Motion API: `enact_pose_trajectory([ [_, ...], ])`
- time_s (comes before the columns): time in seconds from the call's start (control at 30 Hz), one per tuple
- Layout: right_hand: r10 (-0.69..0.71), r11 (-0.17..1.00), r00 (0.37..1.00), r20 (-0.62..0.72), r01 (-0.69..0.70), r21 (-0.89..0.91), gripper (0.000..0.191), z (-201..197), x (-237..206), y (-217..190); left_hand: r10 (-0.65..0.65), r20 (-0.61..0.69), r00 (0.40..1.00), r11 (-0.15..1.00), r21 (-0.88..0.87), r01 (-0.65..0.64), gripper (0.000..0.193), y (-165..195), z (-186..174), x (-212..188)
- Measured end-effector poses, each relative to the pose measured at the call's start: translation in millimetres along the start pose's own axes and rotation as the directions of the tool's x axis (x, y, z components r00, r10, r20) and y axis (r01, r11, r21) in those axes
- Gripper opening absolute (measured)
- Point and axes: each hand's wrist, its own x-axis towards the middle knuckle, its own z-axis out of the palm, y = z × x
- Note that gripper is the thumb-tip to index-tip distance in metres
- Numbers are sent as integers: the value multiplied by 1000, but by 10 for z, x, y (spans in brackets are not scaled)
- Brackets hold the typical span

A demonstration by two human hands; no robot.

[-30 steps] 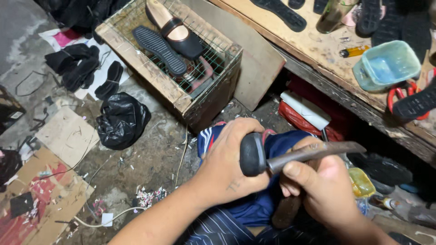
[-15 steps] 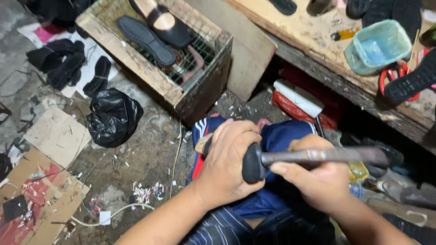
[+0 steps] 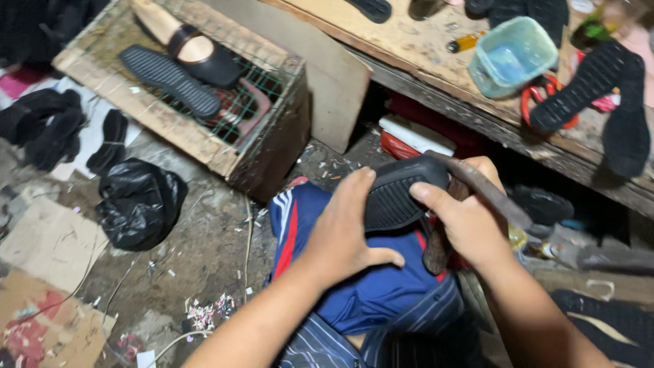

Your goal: The person sits on the floor holding a shoe mounted on a wooden last and files the edges of the rubber sole with a rasp, rotating the shoe to work around the perimeter. They then pull the shoe off the last, place it in a wire crate with finished shoes, and pick up another last.

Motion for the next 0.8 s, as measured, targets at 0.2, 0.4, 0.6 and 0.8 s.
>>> enact_pose_trajectory([
  [0.2, 315, 867, 948, 51, -310, 390, 30, -440, -153, 434, 77, 202, 976, 924, 354, -146, 111, 146, 136, 219],
  [0.4, 449, 837, 867, 215, -492, 240, 27, -592, -608, 976, -252, 531, 809, 816, 566, -117, 109, 206, -94, 291],
  [0.6, 321, 922, 925, 205, -355, 156, 21, -897, -720, 141, -176, 546, 819, 833, 526, -172, 107, 138, -34, 326],
  [0.8, -53, 996, 982, 180, 38, 85, 30, -648, -527, -444, -193, 558, 807, 826, 537, -173, 105, 115, -6, 349],
])
